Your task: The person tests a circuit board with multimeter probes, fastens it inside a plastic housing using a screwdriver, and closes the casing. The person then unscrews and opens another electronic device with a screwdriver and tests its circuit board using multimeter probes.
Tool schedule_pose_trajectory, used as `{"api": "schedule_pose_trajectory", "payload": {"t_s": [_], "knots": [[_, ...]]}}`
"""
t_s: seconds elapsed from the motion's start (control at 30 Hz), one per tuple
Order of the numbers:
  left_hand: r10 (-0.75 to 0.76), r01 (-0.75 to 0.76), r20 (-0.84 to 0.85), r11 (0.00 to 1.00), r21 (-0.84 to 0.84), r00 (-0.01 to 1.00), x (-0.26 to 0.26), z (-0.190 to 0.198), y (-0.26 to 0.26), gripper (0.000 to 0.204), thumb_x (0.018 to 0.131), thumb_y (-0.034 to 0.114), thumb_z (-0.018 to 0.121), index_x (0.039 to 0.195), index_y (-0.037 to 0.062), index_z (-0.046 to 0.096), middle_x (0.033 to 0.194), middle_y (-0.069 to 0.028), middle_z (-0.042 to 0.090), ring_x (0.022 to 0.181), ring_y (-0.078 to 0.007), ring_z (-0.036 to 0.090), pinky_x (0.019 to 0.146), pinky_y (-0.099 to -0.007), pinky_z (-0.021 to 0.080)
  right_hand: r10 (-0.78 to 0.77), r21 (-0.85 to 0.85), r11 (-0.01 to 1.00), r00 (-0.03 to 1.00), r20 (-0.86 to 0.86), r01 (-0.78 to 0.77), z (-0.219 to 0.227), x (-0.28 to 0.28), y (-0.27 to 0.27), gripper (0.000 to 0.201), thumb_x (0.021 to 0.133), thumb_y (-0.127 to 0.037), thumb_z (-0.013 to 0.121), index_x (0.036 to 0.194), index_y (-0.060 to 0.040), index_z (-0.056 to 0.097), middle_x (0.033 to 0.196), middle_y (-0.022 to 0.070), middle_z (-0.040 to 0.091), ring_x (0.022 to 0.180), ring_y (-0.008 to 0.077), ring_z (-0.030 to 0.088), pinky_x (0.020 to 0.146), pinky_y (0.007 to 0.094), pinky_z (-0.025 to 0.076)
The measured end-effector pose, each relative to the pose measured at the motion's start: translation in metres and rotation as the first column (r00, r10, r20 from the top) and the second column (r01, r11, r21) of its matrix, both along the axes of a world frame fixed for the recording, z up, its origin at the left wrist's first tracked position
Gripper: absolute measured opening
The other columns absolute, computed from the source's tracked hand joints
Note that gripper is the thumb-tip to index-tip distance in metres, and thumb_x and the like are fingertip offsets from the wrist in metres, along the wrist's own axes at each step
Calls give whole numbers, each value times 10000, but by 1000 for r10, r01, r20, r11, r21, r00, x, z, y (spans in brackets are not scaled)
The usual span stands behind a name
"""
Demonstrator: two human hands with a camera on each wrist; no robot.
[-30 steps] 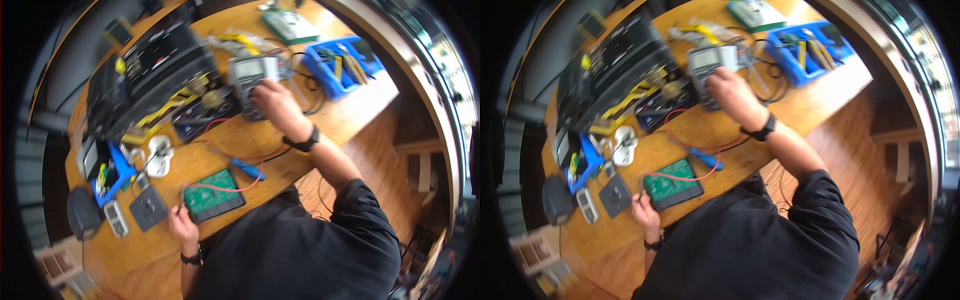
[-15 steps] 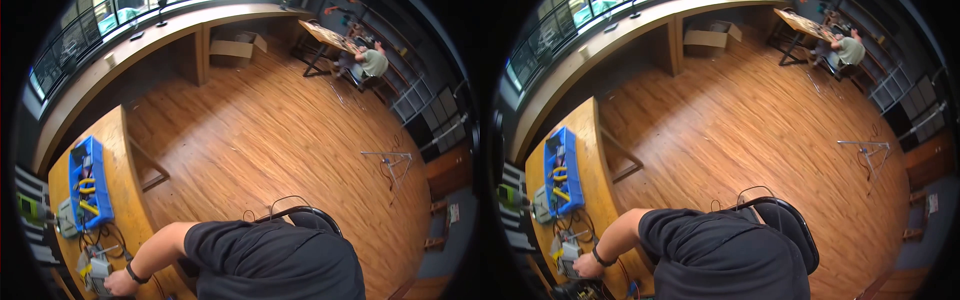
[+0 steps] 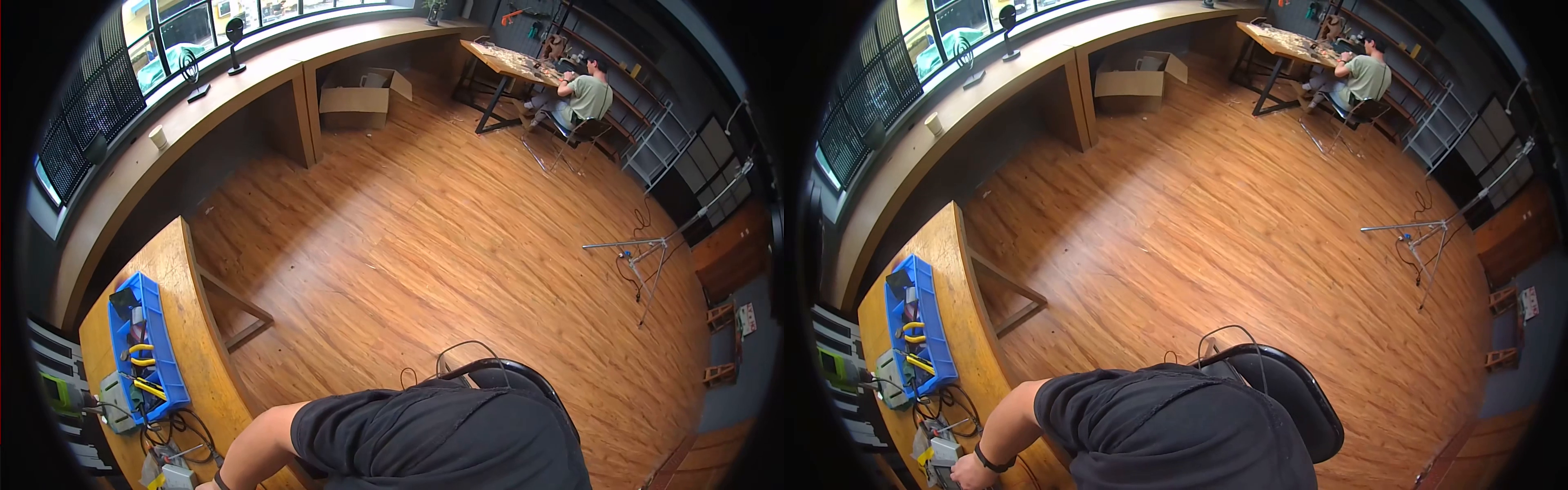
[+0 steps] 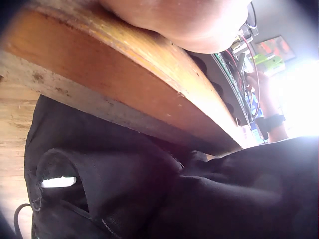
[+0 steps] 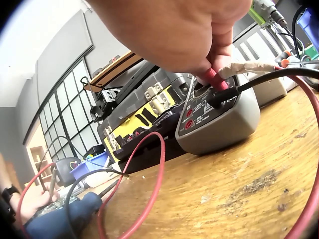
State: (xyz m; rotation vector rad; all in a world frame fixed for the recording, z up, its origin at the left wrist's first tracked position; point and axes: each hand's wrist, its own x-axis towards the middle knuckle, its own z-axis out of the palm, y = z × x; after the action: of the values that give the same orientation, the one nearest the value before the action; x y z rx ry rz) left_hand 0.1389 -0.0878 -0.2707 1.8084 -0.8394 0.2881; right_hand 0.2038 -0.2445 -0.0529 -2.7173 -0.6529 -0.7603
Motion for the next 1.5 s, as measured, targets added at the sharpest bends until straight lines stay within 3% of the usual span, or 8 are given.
{"api": "schedule_pose_trajectory", "payload": {"t_s": [0.53, 0.63, 0.73, 0.83, 0.9, 0.97, 1.1, 1.5], "knots": [[93, -97, 39, 986, 134, 995, -28, 17, 29, 400, 1168, 221, 630, 1391, -112, 635, 1239, -263, 760, 1075, -338, 755, 970, -440, 617, -105, 88, 991, 990, 96, 97, -20, 23, 11, 179, 875, -228, 772, 931, -71, 839, 1061, 155, 776, 1094, 342, 742, 949, 443, 626], [309, -321, 87, 924, 207, 947, -43, 35, 122, 403, 1167, 223, 631, 1391, -112, 635, 1243, -266, 759, 1077, -341, 755, 973, -442, 616, -116, 53, 992, 993, -6, 117, 7, -11, 10, 118, 878, -179, 733, 835, -122, 828, 959, 109, 788, 989, 314, 756, 856, 429, 643], [711, -729, 188, 614, 303, 677, -144, 103, 264, 405, 1167, 225, 631, 1392, -112, 635, 1246, -268, 758, 1079, -345, 756, 975, -443, 616, -57, 63, 997, 996, 66, 53, 14, -29, 3, 80, 913, -147, 693, 888, -107, 758, 943, 104, 717, 919, 275, 718, 719, 408, 626], [720, -569, -244, 673, 473, 650, -179, 172, 240, 279, 1155, 164, 626, 1299, -73, 652, 1080, -270, 744, 984, -386, 714, 872, -472, 542, -143, -14, 990, 989, -40, 142, 8, -27, -4, 51, 918, -149, 676, 932, -119, 715, 967, 80, 667, 935, 249, 666, 724, 374, 594], [682, -591, -75, 678, 437, 727, -180, 181, 231, 198, 1127, 148, 630, 1187, -37, 670, 1050, -259, 698, 983, -476, 656, 877, -518, 513, -115, -503, 857, 993, 33, 116, 26, -37, -11, 36, 928, -97, 701, 900, -98, 725, 969, 62, 650, 1039, 271, 612, 930, 366, 565], [682, -605, -46, 676, 419, 730, -182, 176, 233, 198, 1133, 171, 606, 1147, -18, 663, 1026, -233, 685, 1003, -448, 653, 884, -518, 494, -85, 168, 982, 996, 1, 83, -5, -29, -10, 41, 948, -102, 731, 917, -78, 745, 983, 83, 655, 1027, 276, 604, 935, 373, 563], [684, -592, -54, 666, 454, 728, -180, 186, 224, 212, 1139, 186, 586, 1125, -13, 658, 1012, -212, 688, 983, -435, 648, 875, -513, 486, -79, 331, 940, 997, -15, 80, 8, -33, -14, 118, 974, -163, 809, 1003, -55, 772, 1016, 135, 679, 941, 382, 712, 832, 470, 601], [666, -580, -61, 687, 438, 743, -173, 189, 224, 212, 1130, 188, 597, 1111, -15, 656, 984, -203, 686, 946, -435, 647, 851, -514, 487, -97, 395, 913, 994, -45, 107, 14, -31, -7, 126, 950, -127, 837, 992, -31, 767, 990, 156, 685, 889, 392, 712, 794, 464, 588]]}}
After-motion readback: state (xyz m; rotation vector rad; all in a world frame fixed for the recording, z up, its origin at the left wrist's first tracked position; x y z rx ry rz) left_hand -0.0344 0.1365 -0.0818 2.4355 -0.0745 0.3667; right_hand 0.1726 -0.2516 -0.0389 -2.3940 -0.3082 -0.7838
